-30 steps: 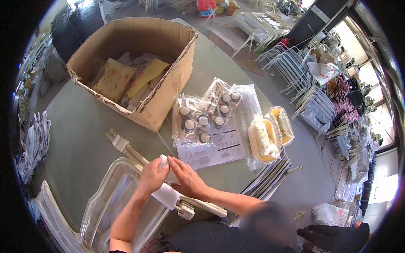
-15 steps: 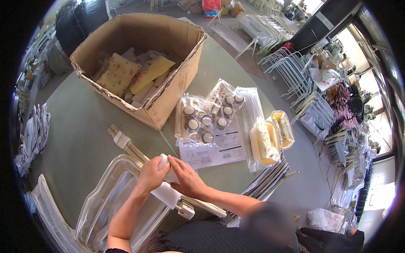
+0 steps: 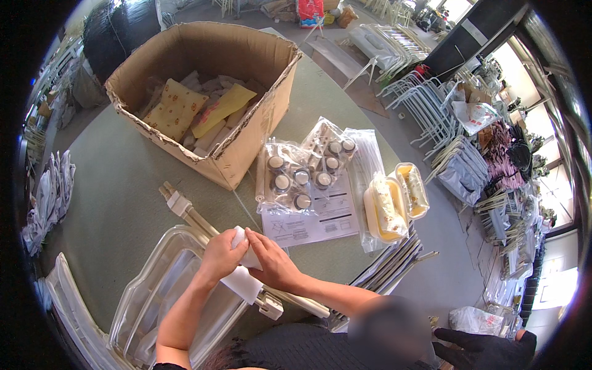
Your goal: The person unpacks a metal frame from a cardboard box, removes plastic wrapping, and places the frame on a table. They then handle small parts and a plastic bag, placing items into the bag and sealing it. The person works in a warehouse-like setting with stacked boxes and furniture parts.
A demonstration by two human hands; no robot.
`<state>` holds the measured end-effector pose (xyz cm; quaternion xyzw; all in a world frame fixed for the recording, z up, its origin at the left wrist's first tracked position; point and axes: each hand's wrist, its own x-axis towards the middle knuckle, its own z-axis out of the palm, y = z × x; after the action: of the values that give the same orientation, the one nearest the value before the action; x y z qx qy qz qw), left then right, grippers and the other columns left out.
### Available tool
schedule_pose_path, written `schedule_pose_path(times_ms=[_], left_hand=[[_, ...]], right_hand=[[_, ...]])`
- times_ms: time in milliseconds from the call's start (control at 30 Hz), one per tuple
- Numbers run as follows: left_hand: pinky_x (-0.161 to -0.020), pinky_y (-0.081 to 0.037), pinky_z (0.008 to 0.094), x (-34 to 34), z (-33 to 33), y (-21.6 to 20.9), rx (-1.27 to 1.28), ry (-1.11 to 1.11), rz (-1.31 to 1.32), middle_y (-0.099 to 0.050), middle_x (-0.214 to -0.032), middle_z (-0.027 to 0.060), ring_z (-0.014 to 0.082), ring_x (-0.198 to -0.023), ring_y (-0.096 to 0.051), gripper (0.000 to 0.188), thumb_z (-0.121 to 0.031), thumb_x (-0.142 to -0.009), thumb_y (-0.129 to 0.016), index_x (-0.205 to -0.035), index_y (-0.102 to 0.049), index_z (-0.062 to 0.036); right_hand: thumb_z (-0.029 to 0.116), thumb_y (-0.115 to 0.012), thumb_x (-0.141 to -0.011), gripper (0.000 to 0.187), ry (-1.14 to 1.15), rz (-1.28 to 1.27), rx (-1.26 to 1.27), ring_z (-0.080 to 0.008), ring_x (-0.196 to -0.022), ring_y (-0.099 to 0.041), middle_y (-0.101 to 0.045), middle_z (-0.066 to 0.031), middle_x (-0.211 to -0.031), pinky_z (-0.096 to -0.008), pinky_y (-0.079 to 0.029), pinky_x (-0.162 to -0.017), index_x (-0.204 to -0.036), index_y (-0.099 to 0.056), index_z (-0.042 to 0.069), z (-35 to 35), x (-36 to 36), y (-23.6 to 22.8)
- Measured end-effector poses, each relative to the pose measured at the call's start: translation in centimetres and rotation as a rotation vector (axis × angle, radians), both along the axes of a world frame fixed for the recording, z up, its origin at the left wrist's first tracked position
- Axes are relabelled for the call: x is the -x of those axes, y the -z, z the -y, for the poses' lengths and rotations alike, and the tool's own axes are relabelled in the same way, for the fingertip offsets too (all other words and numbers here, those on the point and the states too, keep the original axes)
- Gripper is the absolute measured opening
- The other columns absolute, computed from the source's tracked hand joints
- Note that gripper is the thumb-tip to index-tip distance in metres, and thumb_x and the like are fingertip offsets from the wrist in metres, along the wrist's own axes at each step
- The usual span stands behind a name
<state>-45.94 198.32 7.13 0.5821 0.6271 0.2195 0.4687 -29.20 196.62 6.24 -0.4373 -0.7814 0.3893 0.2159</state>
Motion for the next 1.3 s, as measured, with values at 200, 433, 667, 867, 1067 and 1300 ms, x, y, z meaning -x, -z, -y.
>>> schedule_pose_path(times_ms=[200,433,667,867,1067,1300], left_hand=[[-0.066,-0.045,0.0465,0.0,-0.3,-0.5,0.003,0.005,0.011,-0.062,-0.079,0.0213,0.0405,-0.076,-0.059,0.030,-0.031,-0.084,-0.057,-0.085,-0.058,-0.0007],[-0.064,-0.045,0.0469,0.0,-0.3,-0.2,0.022,-0.005,0.026,-0.062,-0.076,0.0213,0.0410,-0.074,-0.059,0.029,-0.030,-0.084,-0.057,-0.084,-0.057,-0.0008],[-0.063,-0.045,0.0448,0.1,-0.7,-0.2,-0.026,0.019,-0.007,-0.062,-0.077,0.0214,0.0387,-0.074,-0.061,0.029,-0.029,-0.084,-0.058,-0.086,-0.058,-0.0001],[-0.065,-0.049,0.0398,-0.2,-0.9,-0.4,-0.034,-0.021,0.043,-0.064,-0.084,0.0210,0.0325,-0.076,-0.064,0.030,-0.024,-0.085,-0.058,-0.097,-0.059,0.0025],[-0.063,-0.052,0.0377,-0.4,-1.2,-0.3,0.117,-0.092,0.240,-0.065,-0.085,0.0220,0.0309,-0.071,-0.067,0.034,-0.023,-0.089,-0.054,-0.109,-0.056,0.0042],[-0.054,-0.051,0.0350,-1.0,-2.6,1.0,0.082,-0.008,0.161,-0.065,-0.073,0.0185,0.0259,-0.060,-0.066,0.027,-0.023,-0.089,-0.055,-0.098,-0.058,0.0019]], right_hand=[[0.007,-0.071,-0.068,0.088,-0.003,-0.006,-0.008,-0.0384,-0.126,-0.039,-0.037,-0.0239,-0.137,-0.0411,-0.034,-0.105,-0.142,-0.024,-0.001,-0.1,0.0,0.0],[0.008,-0.072,-0.069,0.087,-0.006,-0.004,-0.010,-0.0388,-0.126,-0.039,-0.037,-0.0247,-0.137,-0.0413,-0.034,-0.105,-0.142,-0.025,-0.001,-0.2,0.0,-0.1],[0.010,-0.072,-0.069,0.085,0.016,-0.004,0.004,-0.0397,-0.124,-0.041,-0.039,-0.0253,-0.136,-0.0420,-0.035,-0.103,-0.139,-0.027,-0.002,-0.6,0.1,-0.3],[0.012,-0.074,-0.070,0.067,0.128,-0.117,-0.039,-0.0414,-0.120,-0.045,-0.041,-0.0260,-0.134,-0.0436,-0.038,-0.099,-0.126,-0.039,0.001,-0.4,0.2,0.8],[0.011,-0.072,-0.070,0.060,0.114,0.050,-0.121,-0.0393,-0.116,-0.048,-0.045,-0.0234,-0.132,-0.0436,-0.041,-0.096,-0.123,-0.045,0.003,-0.9,-0.6,-0.1],[0.007,-0.069,-0.065,0.060,0.107,0.175,-0.261,-0.0328,-0.109,-0.053,-0.054,-0.0164,-0.126,-0.0416,-0.043,-0.095,-0.122,-0.051,0.003,-1.5,-1.2,0.5]])
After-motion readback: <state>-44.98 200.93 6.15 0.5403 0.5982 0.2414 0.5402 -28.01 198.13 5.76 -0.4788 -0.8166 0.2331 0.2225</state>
